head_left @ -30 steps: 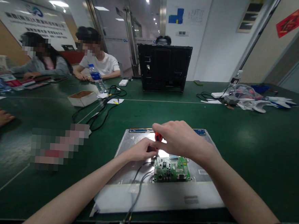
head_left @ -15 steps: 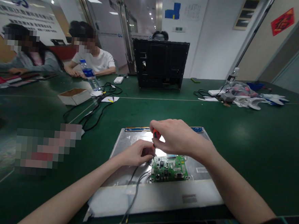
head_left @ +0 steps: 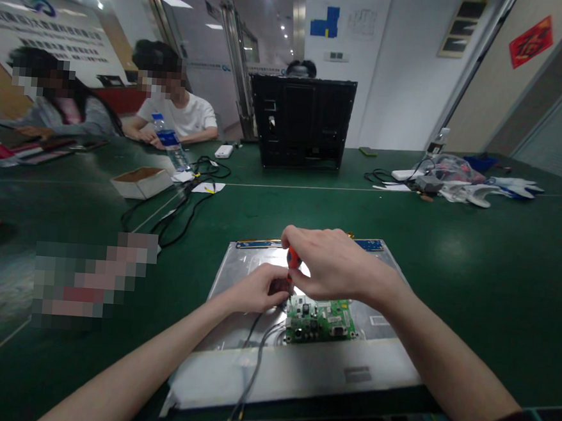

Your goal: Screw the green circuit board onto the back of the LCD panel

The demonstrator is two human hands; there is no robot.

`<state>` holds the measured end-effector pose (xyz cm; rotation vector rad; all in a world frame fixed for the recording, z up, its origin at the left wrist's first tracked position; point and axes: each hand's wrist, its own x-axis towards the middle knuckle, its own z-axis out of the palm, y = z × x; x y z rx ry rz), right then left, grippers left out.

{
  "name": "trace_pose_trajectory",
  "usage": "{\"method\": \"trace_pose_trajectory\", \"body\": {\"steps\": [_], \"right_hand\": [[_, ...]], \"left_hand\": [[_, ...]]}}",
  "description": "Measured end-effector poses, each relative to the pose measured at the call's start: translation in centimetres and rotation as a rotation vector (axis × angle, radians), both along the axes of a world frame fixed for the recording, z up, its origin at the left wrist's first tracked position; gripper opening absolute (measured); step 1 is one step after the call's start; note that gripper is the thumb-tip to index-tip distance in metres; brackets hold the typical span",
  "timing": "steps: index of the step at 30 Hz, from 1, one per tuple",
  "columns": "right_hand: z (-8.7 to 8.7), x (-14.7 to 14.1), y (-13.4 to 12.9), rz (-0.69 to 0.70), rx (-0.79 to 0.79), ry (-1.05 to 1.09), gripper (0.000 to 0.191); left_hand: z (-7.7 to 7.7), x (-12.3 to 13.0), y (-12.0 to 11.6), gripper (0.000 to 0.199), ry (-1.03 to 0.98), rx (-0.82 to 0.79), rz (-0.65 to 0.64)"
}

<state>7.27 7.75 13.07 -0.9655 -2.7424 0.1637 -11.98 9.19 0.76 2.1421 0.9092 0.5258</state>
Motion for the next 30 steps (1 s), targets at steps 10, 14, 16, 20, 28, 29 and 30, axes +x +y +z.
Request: {"method": "trace_pose_trajectory", "body": {"steps": [10,14,16,20,28,29,30], "right_hand": [[-0.5,-0.1,1.1,-0.147,0.094,-0.078,0.022],[-0.2,0.2,1.1,-0.107,0.014,-0.057,0.021],[-0.2,0.3,1.1,-0.068,-0.019,-0.031,0.020],[-0.4,0.5,1.2,-0.018,-0.055,0.001,0.020],[-0.3,0.9,1.3,0.006,-0.086,0.009,0.020],[-0.3,0.9,1.3,0.010,-0.092,0.008,0.020],[-0.3,1.0,1.3,0.015,-0.096,0.004,0.020]], "left_hand": [[0.1,0.0,0.0,0.007,0.019,0.005,0.005],[0.0,0.0,0.0,0.007,0.006,-0.009,0.007],[-0.2,0.0,0.0,0.007,-0.008,-0.019,0.007],[-0.3,0.0,0.0,0.006,-0.018,-0.017,0.012],[0.0,0.1,-0.1,0.007,-0.012,-0.029,0.004],[0.0,0.0,-0.1,0.007,-0.009,-0.029,0.005],[0.0,0.0,-0.1,0.006,-0.007,-0.029,0.006]]}}
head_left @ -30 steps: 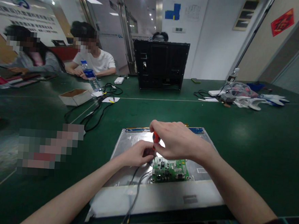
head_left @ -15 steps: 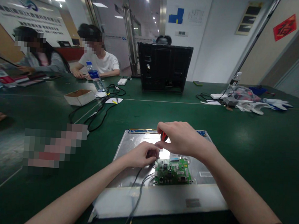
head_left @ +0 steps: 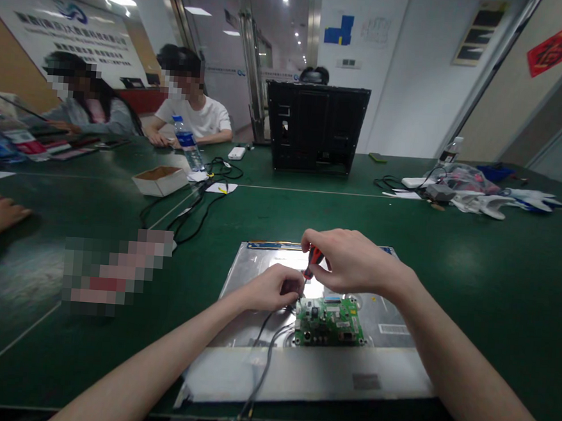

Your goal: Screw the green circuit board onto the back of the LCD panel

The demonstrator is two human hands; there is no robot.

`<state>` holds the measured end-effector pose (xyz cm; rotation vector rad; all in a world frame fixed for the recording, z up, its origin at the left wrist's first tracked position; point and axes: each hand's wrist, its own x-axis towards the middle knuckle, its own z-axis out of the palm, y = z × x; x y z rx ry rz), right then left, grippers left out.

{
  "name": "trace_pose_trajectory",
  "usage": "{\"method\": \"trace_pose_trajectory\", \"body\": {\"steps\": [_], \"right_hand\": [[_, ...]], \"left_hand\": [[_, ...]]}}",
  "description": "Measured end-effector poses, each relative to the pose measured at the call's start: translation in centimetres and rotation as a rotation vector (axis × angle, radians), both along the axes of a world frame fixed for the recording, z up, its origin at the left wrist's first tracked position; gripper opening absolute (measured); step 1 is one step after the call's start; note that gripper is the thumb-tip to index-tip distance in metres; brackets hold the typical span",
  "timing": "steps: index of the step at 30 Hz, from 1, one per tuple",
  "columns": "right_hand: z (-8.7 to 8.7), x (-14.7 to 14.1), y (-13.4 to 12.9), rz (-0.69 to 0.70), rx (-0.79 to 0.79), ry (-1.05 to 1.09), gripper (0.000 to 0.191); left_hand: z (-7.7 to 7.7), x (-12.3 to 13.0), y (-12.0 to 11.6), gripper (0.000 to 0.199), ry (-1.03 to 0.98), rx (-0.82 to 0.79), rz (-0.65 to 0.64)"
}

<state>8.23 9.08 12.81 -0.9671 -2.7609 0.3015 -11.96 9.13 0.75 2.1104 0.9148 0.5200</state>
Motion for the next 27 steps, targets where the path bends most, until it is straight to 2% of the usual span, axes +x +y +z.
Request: {"method": "trace_pose_trajectory", "body": {"steps": [5,15,20,23,27], "right_hand": [[0.0,0.0,-0.1,0.011,0.034,-0.016,0.019],[0.0,-1.0,-0.5,-0.056,0.168,-0.076,0.018],[0.2,-0.7,-0.8,-0.052,0.122,-0.058,0.025],[0.4,-0.5,-0.8,-0.016,0.089,-0.052,0.026],[0.6,-0.3,-0.7,-0.034,0.082,-0.080,0.023]], "left_hand": [[0.1,-0.1,0.0,0.003,0.014,0.001,0.006],[0.3,-0.2,-0.2,0.006,0.005,-0.003,-0.009],[0.3,-0.4,-0.2,0.014,0.004,0.044,-0.053],[0.1,-0.5,-0.2,0.010,0.003,0.076,-0.038],[0.1,-0.5,-0.3,0.007,0.008,0.068,-0.021]]}}
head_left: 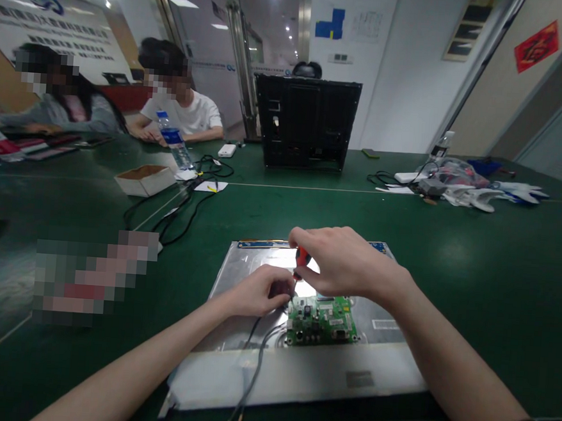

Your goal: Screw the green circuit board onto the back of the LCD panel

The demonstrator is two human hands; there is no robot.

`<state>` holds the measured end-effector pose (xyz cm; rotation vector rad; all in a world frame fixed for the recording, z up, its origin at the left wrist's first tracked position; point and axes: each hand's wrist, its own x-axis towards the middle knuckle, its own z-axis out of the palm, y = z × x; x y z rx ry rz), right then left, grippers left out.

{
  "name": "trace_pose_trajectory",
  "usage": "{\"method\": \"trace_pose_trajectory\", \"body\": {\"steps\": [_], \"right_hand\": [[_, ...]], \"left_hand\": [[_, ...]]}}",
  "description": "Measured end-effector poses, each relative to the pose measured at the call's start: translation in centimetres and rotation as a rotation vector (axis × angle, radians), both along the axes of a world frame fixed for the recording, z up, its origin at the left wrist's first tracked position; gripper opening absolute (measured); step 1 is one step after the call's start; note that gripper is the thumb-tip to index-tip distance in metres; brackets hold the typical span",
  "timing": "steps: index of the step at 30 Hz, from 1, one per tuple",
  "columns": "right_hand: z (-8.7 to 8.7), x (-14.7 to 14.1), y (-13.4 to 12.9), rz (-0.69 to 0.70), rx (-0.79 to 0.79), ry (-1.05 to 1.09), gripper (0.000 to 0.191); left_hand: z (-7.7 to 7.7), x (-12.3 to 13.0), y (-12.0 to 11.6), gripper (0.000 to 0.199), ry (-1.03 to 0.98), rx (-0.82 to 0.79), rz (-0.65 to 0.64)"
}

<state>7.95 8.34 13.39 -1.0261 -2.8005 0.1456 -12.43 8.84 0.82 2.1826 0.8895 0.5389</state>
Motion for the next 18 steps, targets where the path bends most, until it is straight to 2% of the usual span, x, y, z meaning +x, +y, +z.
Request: {"method": "trace_pose_trajectory", "body": {"steps": [7,18], "right_hand": [[-0.12,-0.09,0.00,0.010,0.008,0.014,0.018],[0.06,-0.40,-0.23,-0.005,0.033,0.007,0.021]], "left_hand": [[0.30,0.24,-0.17,0.004,-0.003,-0.045,0.027],[-0.22,-0.07,0.03,0.007,0.011,-0.040,0.037]]}}
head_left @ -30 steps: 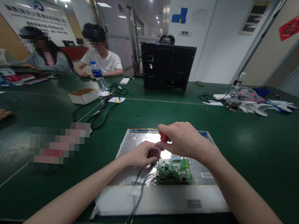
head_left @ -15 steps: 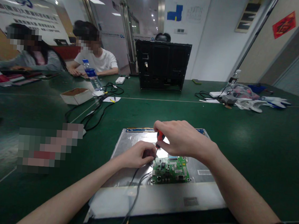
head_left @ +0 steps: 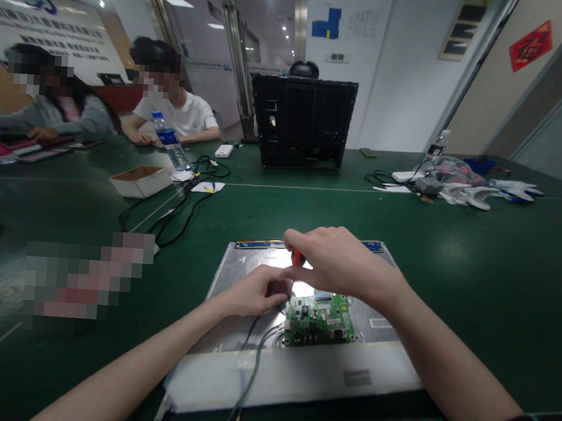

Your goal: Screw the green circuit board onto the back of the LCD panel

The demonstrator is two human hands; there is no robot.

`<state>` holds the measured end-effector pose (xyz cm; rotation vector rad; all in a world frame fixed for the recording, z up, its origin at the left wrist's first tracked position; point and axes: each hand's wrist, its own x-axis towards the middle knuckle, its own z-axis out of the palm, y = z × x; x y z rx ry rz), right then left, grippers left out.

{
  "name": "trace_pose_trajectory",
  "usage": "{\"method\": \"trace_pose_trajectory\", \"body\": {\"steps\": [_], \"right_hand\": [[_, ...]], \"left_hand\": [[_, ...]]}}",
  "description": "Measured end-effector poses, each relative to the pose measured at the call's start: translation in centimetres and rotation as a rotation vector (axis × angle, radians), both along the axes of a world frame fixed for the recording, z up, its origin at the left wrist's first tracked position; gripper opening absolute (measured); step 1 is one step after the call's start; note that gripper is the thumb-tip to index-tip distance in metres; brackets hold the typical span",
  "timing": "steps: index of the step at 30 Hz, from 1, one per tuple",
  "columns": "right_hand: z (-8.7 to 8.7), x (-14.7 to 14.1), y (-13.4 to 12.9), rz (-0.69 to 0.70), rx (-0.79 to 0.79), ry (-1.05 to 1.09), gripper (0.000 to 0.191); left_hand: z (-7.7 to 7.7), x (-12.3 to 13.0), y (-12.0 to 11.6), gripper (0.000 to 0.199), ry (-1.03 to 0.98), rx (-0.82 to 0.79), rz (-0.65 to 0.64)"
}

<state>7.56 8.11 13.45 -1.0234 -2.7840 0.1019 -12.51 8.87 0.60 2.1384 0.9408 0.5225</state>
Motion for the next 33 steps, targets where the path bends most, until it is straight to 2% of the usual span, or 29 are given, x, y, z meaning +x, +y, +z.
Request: {"method": "trace_pose_trajectory", "body": {"steps": [5,12,19,30,33], "right_hand": [[-0.26,-0.06,0.14,-0.005,0.000,0.012,0.026],[0.08,0.34,-0.09,0.079,-0.082,0.041,0.019],[-0.35,-0.13,-0.06,0.086,-0.031,0.064,0.012],[-0.49,-0.38,-0.01,0.016,0.060,0.026,0.016],[-0.55,-0.59,0.00,-0.025,0.080,0.019,0.023]], "left_hand": [[0.09,0.08,0.04,0.009,0.000,-0.011,0.001],[0.28,0.18,0.18,0.004,-0.041,-0.020,-0.036],[-0.16,0.02,0.30,0.004,-0.008,-0.020,-0.020],[0.29,0.07,0.01,0.005,0.023,0.027,0.011],[0.56,0.07,0.12,0.007,0.022,0.022,-0.008]]}}
